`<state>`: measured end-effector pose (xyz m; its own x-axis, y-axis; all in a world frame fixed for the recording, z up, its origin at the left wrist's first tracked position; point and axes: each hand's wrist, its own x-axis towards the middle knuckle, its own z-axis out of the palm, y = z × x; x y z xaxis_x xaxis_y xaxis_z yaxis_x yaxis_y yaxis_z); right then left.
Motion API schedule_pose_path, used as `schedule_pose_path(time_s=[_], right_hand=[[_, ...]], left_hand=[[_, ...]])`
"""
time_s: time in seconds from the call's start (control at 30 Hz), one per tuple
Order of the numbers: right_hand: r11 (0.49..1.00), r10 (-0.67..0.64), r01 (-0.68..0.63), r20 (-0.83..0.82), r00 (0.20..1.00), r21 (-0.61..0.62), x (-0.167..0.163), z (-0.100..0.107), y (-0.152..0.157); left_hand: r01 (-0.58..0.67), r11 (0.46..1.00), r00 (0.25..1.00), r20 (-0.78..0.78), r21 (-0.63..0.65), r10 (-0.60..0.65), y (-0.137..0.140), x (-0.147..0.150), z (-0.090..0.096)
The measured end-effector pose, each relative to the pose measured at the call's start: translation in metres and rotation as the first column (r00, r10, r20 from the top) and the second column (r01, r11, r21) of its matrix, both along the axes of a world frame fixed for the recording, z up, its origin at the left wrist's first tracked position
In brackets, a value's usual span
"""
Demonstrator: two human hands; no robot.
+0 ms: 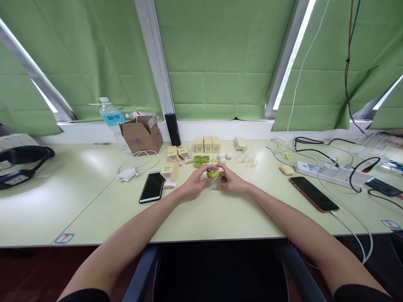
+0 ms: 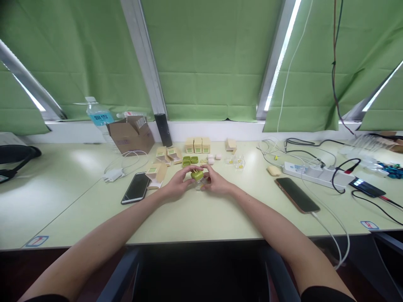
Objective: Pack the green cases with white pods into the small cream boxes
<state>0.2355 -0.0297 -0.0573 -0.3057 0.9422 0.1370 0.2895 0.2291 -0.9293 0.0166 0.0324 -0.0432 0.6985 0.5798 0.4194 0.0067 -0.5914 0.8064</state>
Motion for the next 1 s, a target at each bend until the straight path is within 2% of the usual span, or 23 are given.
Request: schedule_pose_path(time_s=[0.23, 0.5, 0.7, 1.0], right_hand=[[0.999, 0.044, -0.043, -0.055, 0.998, 0.021, 0.002, -0.007, 0.003], [0.997, 0.066, -0.069, -0.105, 0.992, -0.026, 0.005, -0.011, 0.005], [0.996, 0.084, -0.087, -0.114, 0.99, -0.021, 0.005, -0.01, 0.006], [0.997, 0.078, -0.077, -0.073, 0.994, 0.009, 0.005, -0.011, 0.006]], left_hand=[[0.048, 0.999, 0.996, -0.077, 0.015, -0.047, -0.008, -0.003, 0.003], [0.101, 0.994, 0.987, -0.131, 0.029, -0.096, -0.008, -0.004, 0.005], [0.105, 0.994, 0.991, -0.082, 0.022, -0.103, -0.008, -0.004, 0.008], [0.102, 0.994, 0.991, -0.094, 0.036, -0.098, -0.004, -0.007, 0.011]])
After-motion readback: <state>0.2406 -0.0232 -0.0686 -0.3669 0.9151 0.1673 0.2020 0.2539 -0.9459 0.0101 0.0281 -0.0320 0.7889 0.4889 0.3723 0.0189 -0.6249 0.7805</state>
